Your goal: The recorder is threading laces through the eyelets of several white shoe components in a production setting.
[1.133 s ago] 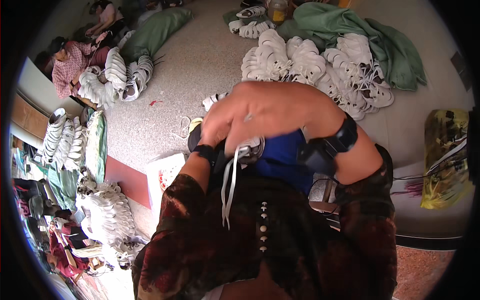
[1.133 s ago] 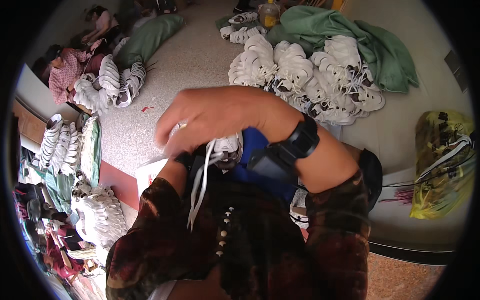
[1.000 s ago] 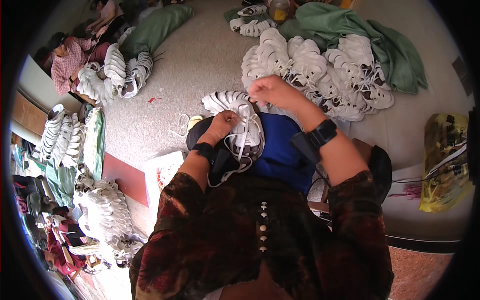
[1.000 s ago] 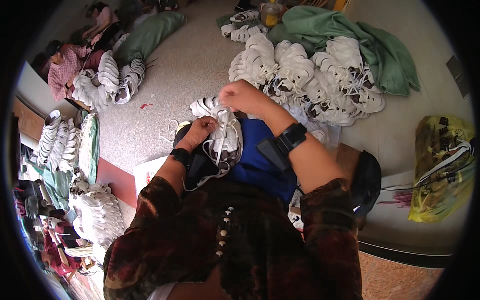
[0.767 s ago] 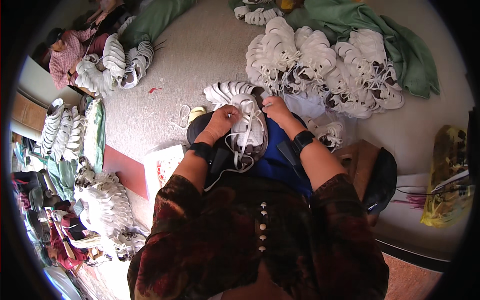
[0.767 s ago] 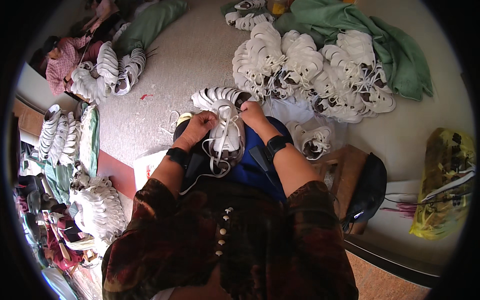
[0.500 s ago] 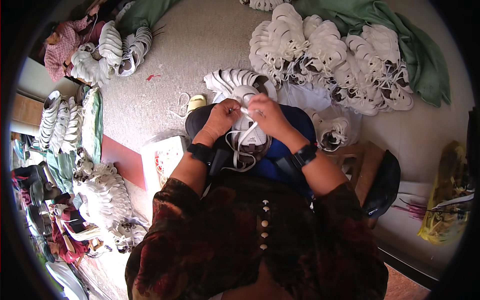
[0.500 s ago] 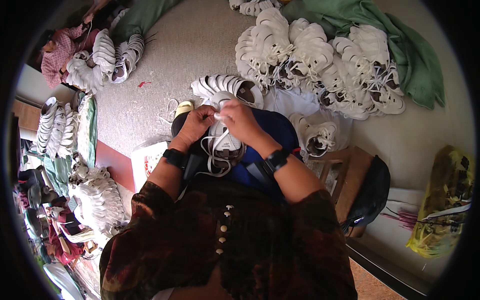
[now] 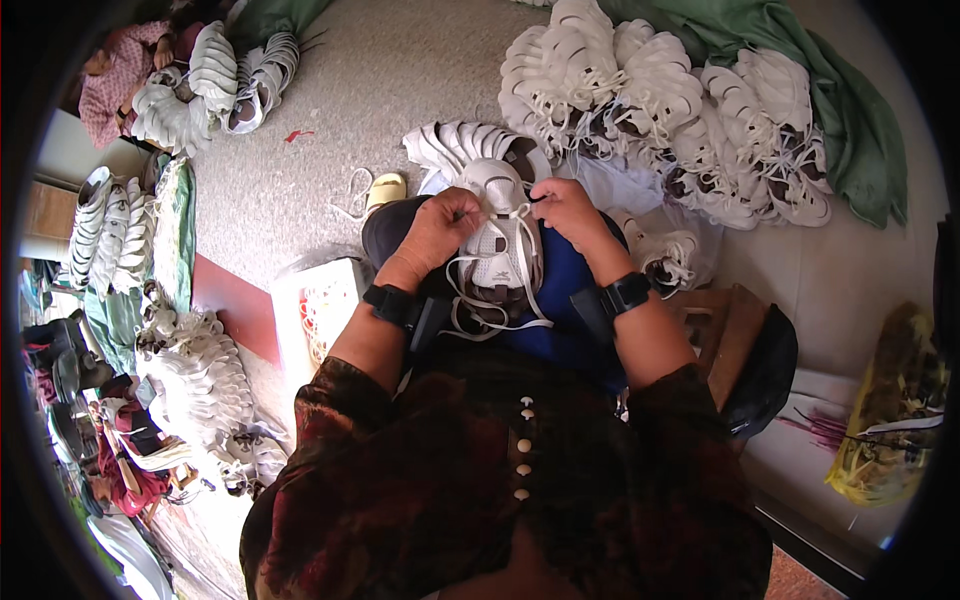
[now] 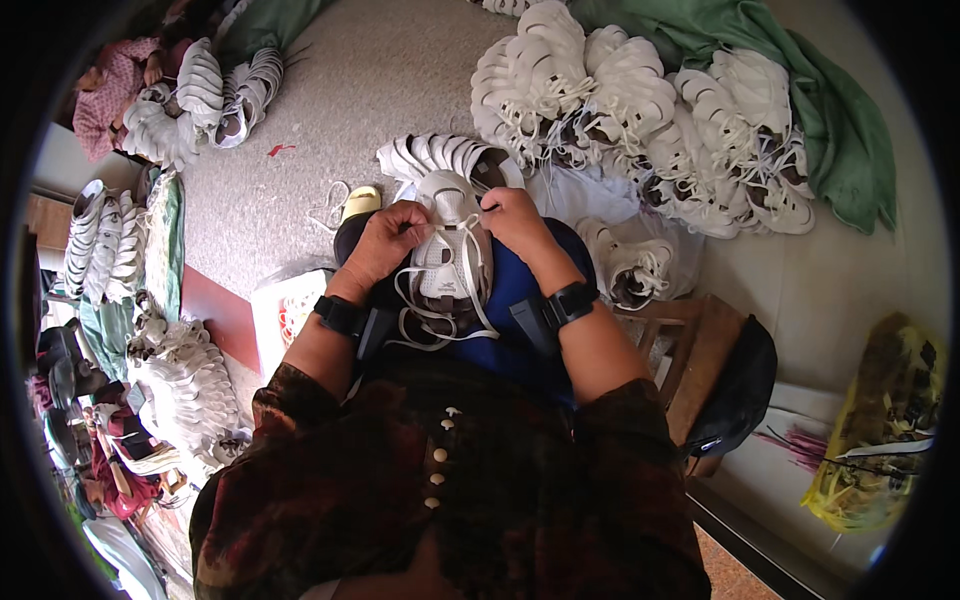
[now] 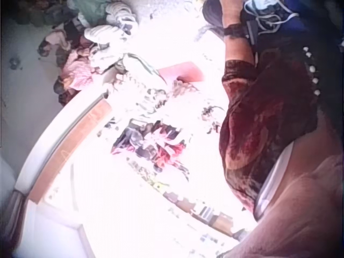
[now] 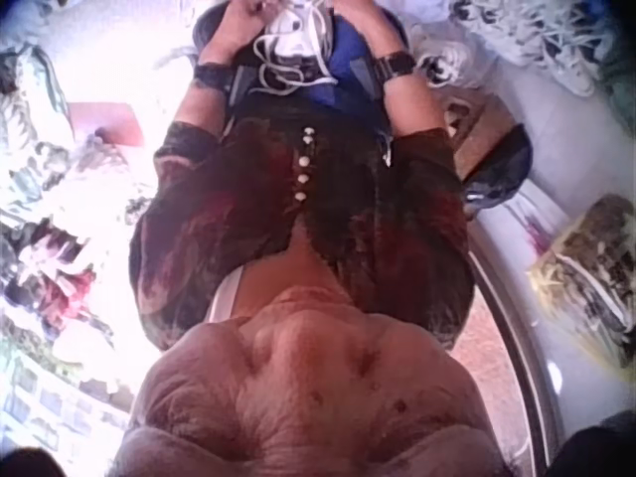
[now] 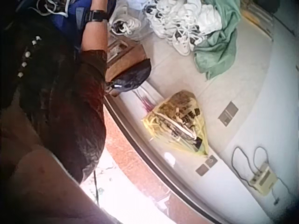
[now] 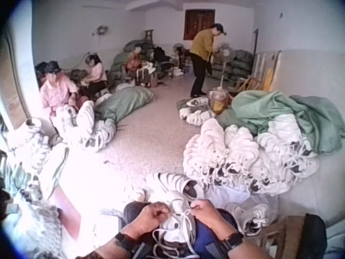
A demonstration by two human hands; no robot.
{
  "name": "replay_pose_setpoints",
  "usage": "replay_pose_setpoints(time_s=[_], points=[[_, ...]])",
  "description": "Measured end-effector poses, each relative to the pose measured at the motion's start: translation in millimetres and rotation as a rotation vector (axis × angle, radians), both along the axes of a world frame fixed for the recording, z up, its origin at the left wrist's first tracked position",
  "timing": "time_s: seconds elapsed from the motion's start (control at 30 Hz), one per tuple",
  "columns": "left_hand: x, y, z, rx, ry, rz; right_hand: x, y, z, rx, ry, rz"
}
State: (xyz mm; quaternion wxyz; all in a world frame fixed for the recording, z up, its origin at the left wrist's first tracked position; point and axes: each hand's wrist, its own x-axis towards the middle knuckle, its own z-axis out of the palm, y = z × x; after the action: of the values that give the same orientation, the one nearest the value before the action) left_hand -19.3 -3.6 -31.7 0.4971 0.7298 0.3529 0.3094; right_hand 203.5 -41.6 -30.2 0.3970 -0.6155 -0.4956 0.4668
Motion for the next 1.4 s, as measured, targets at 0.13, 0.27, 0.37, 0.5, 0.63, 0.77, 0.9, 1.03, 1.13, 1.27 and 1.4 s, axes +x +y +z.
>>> replay_pose_setpoints(time_s=[0.13, 0.27, 0.37, 0.5, 0.63, 0.77, 0.9, 1.03, 1.13, 1.27, 1.4], points=[[4, 0, 0, -0.001, 0.028, 0.014, -1, 8, -18, 0.027, -0.104, 0.062], [2, 0, 0, 0.024, 0.034, 0.048, 0, 3, -12, 0.050, 0.052, 0.052], [3, 0, 5, 0.001, 0.109, 0.060, 0, -2, 4, -0.086, 0.302, 0.106], [5, -2, 10, -0.053, 0.173, 0.074, 0, -2, 3, -0.120, 0.287, 0.185], [5, -1, 11, -0.010, 0.195, 0.076, 0, -3, 2, -0.123, 0.362, 0.175], [4, -2, 9, -0.009, 0.186, 0.093, -3, -4, 6, -0.106, 0.303, 0.234], [6, -1, 11, -0.005, 0.187, 0.083, 3, -6, 0, -0.064, 0.283, 0.210], [5, -1, 5, 0.005, 0.161, 0.094, -5, -5, 7, -0.101, 0.275, 0.123], [8, -1, 7, 0.010, 0.174, 0.123, -6, -2, 2, -0.097, 0.238, 0.205], [14, 3, 4, 0.157, 0.334, 0.186, -17, 0, -1, -0.138, 0.222, 0.094], [19, 6, 6, 0.125, 0.460, 0.230, -16, 2, -8, -0.121, 0.086, 0.032]])
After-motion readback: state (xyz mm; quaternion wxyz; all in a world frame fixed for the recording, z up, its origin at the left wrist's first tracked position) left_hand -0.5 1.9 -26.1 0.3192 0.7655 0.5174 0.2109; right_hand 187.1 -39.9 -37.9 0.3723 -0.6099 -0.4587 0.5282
